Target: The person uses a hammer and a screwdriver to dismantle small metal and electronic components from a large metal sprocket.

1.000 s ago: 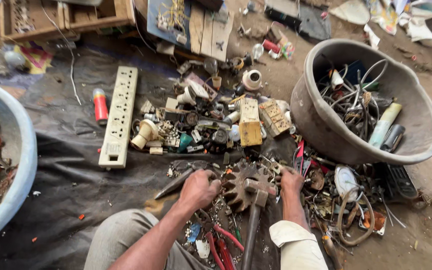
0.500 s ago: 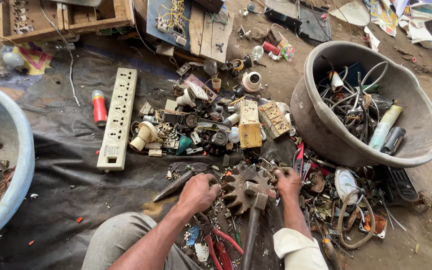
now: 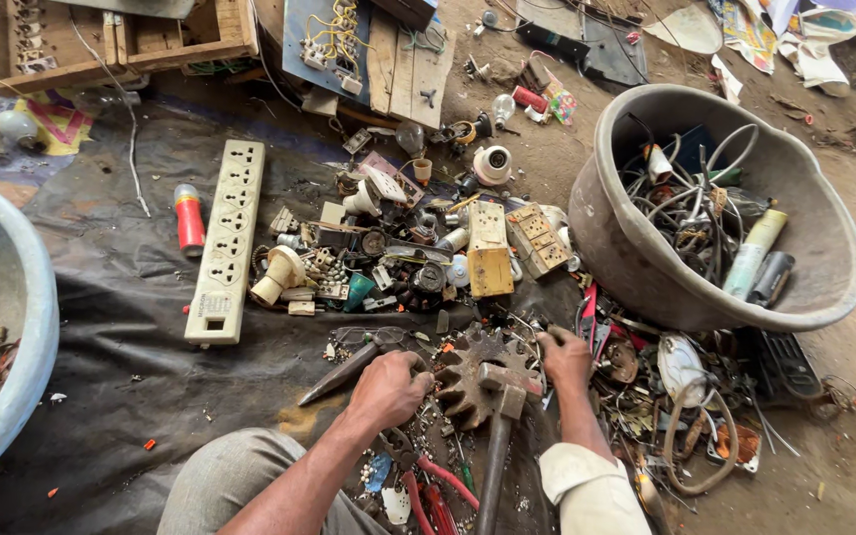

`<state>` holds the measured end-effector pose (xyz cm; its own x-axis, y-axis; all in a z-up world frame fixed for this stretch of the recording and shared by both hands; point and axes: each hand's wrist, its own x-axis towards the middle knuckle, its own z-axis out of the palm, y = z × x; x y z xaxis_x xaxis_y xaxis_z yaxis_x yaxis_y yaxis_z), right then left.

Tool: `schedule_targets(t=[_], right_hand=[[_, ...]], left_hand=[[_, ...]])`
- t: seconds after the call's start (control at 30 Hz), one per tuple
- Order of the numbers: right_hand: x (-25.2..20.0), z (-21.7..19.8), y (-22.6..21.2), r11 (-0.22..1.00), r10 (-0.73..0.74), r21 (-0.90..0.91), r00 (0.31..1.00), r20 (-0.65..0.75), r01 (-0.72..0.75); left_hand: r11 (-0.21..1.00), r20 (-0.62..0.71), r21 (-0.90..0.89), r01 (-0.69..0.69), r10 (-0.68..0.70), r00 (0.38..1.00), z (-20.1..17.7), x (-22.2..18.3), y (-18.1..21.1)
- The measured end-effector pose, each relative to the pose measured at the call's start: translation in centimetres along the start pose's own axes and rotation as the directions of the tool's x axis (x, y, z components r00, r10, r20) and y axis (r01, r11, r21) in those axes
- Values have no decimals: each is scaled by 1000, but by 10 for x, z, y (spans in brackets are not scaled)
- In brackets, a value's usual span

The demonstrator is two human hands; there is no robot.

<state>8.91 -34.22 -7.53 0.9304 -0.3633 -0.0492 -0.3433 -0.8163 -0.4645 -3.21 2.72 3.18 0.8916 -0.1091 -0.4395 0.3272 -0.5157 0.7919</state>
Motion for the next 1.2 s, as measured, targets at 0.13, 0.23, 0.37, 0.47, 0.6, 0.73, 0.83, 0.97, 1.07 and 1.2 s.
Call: schedule_targets(t=[0.13,0.23,0.37,0.47,0.6,0.73,0.83,0.97,1.07,1.2], right_hand=[[6,8,-9,992,26,-127,999,40,-21],[-6,2,-4,968,59,-249,994,89,-35],[-7,-4,16,990,87,108,993,75,-95],[3,-7,25,999,2,-36,994,106,2],[13,1,14,986,-22,-159,987,161,48],[11,13,8,985,46,-171,992,114,-26],[9,13,7,987,39,-155,997,68,-28],[4,-8,6,878,228,370,945,233,-303],[-10,-31,2,833,181,471,946,267,-292],[-31,-85,6,375,223,900,964,144,-221]], left_hand=[[997,86,-19,81,-79,993,-4,3,4],[998,73,-14,55,-54,996,0,5,3],[1000,16,7,-9,9,1000,1,2,-2],[1000,30,22,1,-1,1000,-1,-2,3],[999,63,-12,48,-47,997,-4,-8,5],[999,24,-24,21,-21,999,-6,-3,3],[1000,38,-10,2,-2,999,-3,0,2],[1000,24,4,-11,10,1000,0,1,-1],[1000,25,-23,8,-8,1000,-1,3,0],[997,-90,-67,-33,26,996,-4,5,-7]])
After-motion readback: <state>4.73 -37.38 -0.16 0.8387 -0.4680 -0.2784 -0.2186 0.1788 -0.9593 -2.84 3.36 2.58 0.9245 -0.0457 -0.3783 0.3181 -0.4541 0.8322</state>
